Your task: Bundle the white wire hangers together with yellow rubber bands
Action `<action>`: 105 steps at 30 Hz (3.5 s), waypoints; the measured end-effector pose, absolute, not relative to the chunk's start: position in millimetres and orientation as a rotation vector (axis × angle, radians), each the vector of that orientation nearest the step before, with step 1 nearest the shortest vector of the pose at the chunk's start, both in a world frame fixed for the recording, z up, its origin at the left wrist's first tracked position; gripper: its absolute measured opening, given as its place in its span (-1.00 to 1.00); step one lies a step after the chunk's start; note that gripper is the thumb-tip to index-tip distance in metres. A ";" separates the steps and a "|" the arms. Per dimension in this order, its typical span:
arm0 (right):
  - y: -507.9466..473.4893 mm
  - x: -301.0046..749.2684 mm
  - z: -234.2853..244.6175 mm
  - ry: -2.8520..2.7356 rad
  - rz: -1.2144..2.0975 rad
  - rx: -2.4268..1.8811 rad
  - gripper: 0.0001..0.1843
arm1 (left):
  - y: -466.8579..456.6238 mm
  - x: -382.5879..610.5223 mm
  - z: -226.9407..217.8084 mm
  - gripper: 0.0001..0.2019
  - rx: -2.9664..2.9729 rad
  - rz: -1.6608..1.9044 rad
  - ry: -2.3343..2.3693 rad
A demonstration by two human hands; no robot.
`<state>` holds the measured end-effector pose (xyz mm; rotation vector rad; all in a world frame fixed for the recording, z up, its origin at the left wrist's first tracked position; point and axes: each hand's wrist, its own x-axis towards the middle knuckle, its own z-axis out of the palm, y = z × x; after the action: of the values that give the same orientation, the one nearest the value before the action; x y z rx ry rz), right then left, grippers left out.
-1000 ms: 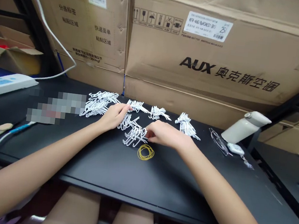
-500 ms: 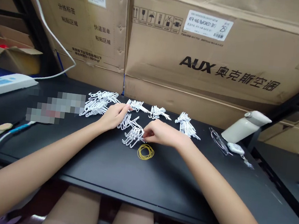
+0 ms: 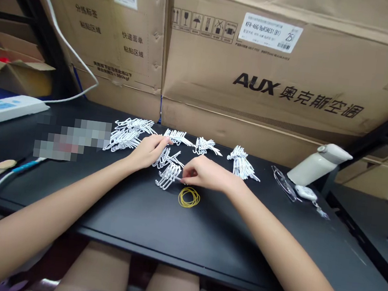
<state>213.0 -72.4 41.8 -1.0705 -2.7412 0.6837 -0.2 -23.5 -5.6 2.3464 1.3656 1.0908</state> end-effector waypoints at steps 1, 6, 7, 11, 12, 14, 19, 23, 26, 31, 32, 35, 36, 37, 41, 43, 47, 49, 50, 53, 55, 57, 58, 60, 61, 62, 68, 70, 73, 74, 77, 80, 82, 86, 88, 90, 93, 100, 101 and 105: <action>-72.6 212.5 41.3 -2.740 0.675 -1.074 -0.77 | -23.6 0.0 -5.5 -0.56 2.349 1.085 1.360; -72.0 213.7 42.7 -2.719 0.722 -1.075 -0.72 | -25.0 1.3 -4.6 -0.57 2.342 1.053 1.353; -71.2 214.7 44.1 -2.707 0.764 -1.072 -0.70 | -25.5 1.5 -4.3 -0.56 2.335 1.046 1.349; -67.1 216.1 47.0 -2.483 0.989 -1.102 -0.59 | -27.1 2.2 -3.3 -0.55 2.263 1.013 1.338; -66.3 215.0 45.7 -2.388 0.996 -1.119 -0.57 | -27.1 2.2 -3.3 -0.55 2.251 0.991 1.334; -64.9 211.4 39.5 -2.246 0.874 -1.157 -0.61 | -26.6 1.8 -3.7 -0.58 2.249 0.943 1.315; -59.7 203.0 12.4 -2.253 0.541 -1.278 -0.85 | -24.2 -0.2 -5.9 -0.68 2.269 0.885 1.300; -52.9 204.7 1.4 -2.312 0.467 -1.316 -0.91 | -23.3 -1.2 -7.5 -0.69 2.297 0.891 1.274; -48.3 213.0 7.3 -2.324 0.617 -1.477 -0.90 | -23.4 -1.2 -8.0 -0.70 2.311 0.898 1.276; -41.2 236.7 24.8 -2.353 0.857 -1.627 -0.94 | -23.6 -0.9 -8.4 -0.69 2.311 0.894 1.291; -40.1 241.4 27.2 -2.357 0.929 -1.636 -0.92 | -23.6 -0.9 -8.5 -0.69 2.311 0.894 1.290; -37.4 252.7 32.4 -2.422 1.066 -1.644 -0.87 | -23.8 -0.9 -8.2 -0.70 2.309 0.888 1.293; -37.0 255.6 34.2 -2.455 1.060 -1.650 -0.87 | -23.9 -1.0 -8.0 -0.70 2.306 0.884 1.297; -37.0 258.1 36.4 -2.482 1.043 -1.654 -0.88 | -24.1 -1.0 -7.7 -0.70 2.305 0.879 1.301; -42.7 262.9 51.0 -2.549 0.976 -1.580 -0.93 | -24.8 -0.9 -6.6 -0.69 2.306 0.869 1.312; -49.6 260.9 60.2 -2.614 0.899 -1.528 -0.94 | -25.0 -0.9 -6.6 -0.69 2.306 0.871 1.311; -65.7 249.7 73.9 -2.721 0.769 -1.493 -0.92 | -24.4 -1.5 -7.6 -0.69 2.311 0.878 1.309; -71.7 243.6 76.4 -2.759 0.715 -1.474 -0.91 | -23.9 -1.8 -8.3 -0.69 2.315 0.882 1.302; -73.7 241.1 76.5 -2.771 0.702 -1.464 -0.91 | -23.6 -1.9 -8.6 -0.69 2.317 0.884 1.297; -75.6 236.4 72.6 -2.797 0.691 -1.425 -0.89 | -23.1 -1.9 -9.1 -0.69 2.322 0.886 1.291; -74.3 234.7 67.5 -2.802 0.678 -1.388 -0.88 | -23.0 -1.7 -9.1 -0.69 2.320 0.885 1.295; -72.3 232.9 61.8 -2.790 0.650 -1.362 -0.88 | -23.2 -1.5 -8.8 -0.68 2.317 0.889 1.292; -71.4 231.8 59.0 -2.781 0.643 -1.352 -0.88 | -23.3 -1.4 -8.7 -0.68 2.317 0.891 1.290; -70.3 229.1 53.9 -2.775 0.645 -1.326 -0.88 | -23.5 -1.4 -8.3 -0.69 2.318 0.889 1.290; -70.1 227.5 51.8 -2.779 0.650 -1.308 -0.88 | -23.6 -1.4 -8.2 -0.69 2.319 0.887 1.293; -70.2 225.9 49.9 -2.784 0.660 -1.286 -0.88 | -23.6 -1.3 -8.1 -0.69 2.319 0.885 1.295; -73.6 216.6 44.2 -2.773 0.650 -1.169 -0.87 | -23.8 -1.2 -8.2 -0.69 2.319 0.899 1.284; -74.8 214.6 43.8 -2.761 0.645 -1.150 -0.86 | -23.7 -1.1 -8.3 -0.69 2.322 0.904 1.276; -76.2 212.6 43.7 -2.740 0.677 -1.141 -0.86 | -23.6 -1.0 -8.1 -0.69 2.324 0.899 1.273; -76.6 212.0 43.8 -2.733 0.695 -1.138 -0.86 | -23.5 -1.0 -8.0 -0.70 2.323 0.899 1.274; -78.1 210.3 44.2 -2.718 0.746 -1.119 -0.88 | -23.4 -1.0 -8.0 -0.70 2.320 0.899 1.271; -79.2 209.4 45.8 -2.707 0.801 -1.102 -0.89 | -23.4 -1.1 -8.1 -0.70 2.316 0.895 1.268; -78.4 210.6 47.6 -2.699 0.863 -1.086 -0.89 | -23.5 -1.2 -8.2 -0.70 2.312 0.896 1.266; -69.3 217.6 46.9 -2.629 1.075 -1.043 -0.87 | -23.6 -1.2 -8.0 -0.69 2.299 0.890 1.278; -62.2 219.8 40.4 -2.522 1.153 -1.061 -0.84 | -23.8 -1.0 -7.4 -0.68 2.282 0.871 1.301; -55.9 218.4 29.4 -2.359 1.094 -1.129 -0.82 | -24.1 -0.7 -6.6 -0.67 2.262 0.854 1.312; -51.4 210.0 9.7 -2.223 0.767 -1.241 -0.79 | -24.6 -0.1 -5.6 -0.67 2.236 0.847 1.291; -51.5 198.7 -8.9 -2.259 0.495 -1.177 -0.89 | -24.3 1.6 -7.0 -0.69 2.264 0.858 1.167; -51.1 199.7 -7.6 -2.268 0.491 -1.195 -0.89 | -24.3 1.7 -7.2 -0.70 2.263 0.861 1.165; -48.6 207.8 3.3 -2.368 0.431 -1.289 -0.87 | -24.1 1.1 -7.3 -0.71 2.259 0.854 1.199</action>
<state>207.8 -48.6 3.3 -1.2891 -2.3681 0.4306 1.1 -24.1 -7.3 2.2589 1.1990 0.8542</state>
